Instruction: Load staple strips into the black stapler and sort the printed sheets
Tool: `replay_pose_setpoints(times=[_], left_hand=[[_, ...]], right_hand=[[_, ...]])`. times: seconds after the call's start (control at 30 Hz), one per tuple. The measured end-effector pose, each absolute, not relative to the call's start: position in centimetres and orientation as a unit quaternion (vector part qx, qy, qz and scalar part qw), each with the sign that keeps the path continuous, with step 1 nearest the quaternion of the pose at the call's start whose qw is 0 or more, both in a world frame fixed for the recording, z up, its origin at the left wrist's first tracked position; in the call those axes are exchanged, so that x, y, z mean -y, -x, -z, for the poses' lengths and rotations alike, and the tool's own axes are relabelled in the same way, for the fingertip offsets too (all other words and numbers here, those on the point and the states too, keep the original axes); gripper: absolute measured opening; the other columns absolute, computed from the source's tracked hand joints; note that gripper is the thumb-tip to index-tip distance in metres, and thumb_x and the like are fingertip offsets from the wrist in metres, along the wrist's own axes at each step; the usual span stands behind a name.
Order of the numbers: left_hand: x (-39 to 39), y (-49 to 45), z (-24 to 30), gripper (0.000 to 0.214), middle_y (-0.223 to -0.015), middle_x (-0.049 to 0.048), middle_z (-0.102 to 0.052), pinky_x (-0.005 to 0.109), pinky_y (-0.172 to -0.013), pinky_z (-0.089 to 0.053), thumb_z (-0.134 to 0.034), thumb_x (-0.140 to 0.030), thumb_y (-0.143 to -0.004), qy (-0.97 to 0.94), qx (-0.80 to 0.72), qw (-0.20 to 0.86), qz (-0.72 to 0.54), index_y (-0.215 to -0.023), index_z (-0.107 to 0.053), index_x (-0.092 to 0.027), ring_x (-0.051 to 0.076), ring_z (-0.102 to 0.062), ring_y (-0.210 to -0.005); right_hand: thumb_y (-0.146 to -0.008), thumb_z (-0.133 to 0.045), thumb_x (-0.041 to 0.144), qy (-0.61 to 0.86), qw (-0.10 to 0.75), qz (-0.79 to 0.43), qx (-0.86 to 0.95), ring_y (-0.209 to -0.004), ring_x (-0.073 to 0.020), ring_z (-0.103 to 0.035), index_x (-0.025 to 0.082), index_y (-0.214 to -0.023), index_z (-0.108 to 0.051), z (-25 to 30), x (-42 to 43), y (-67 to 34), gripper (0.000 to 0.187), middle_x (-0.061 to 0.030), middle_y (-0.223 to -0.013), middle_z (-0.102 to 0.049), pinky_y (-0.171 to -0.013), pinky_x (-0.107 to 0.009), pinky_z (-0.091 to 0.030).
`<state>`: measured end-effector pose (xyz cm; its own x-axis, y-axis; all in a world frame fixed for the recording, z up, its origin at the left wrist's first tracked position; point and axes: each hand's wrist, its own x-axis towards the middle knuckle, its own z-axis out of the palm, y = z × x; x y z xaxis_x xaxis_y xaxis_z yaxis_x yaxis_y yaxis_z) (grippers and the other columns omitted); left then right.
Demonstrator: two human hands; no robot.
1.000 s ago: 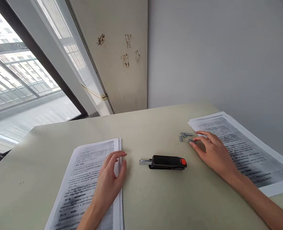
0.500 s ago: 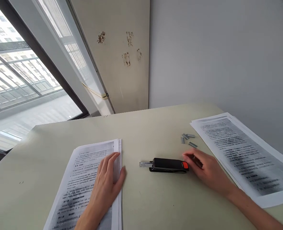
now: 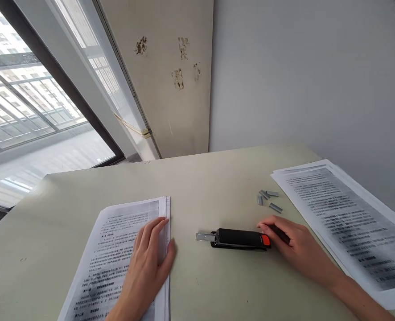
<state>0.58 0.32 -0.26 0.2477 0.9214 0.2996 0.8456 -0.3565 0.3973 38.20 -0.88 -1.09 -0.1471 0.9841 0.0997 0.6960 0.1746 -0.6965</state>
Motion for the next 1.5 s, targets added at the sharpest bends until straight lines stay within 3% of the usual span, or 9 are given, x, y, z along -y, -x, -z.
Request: replay_pose_setpoints(times=[1.5], left_hand=[[-0.37, -0.28, 0.61, 0.036, -0.146, 0.0105, -0.055, 0.054, -0.109, -0.052, -0.052, -0.033, -0.106, -0.796, -0.555, 0.06, -0.234, -0.141, -0.051, -0.029, 0.032, -0.053, -0.135]], right_hand=[[-0.111, -0.045, 0.048, 0.606, 0.268, -0.281, 0.694, -0.071, -0.0186, -0.065, 0.029, -0.096, -0.065, 1.15, 1.12, -38.05, 0.031, 0.0002, -0.089, -0.074, -0.065, -0.028, -0.051]])
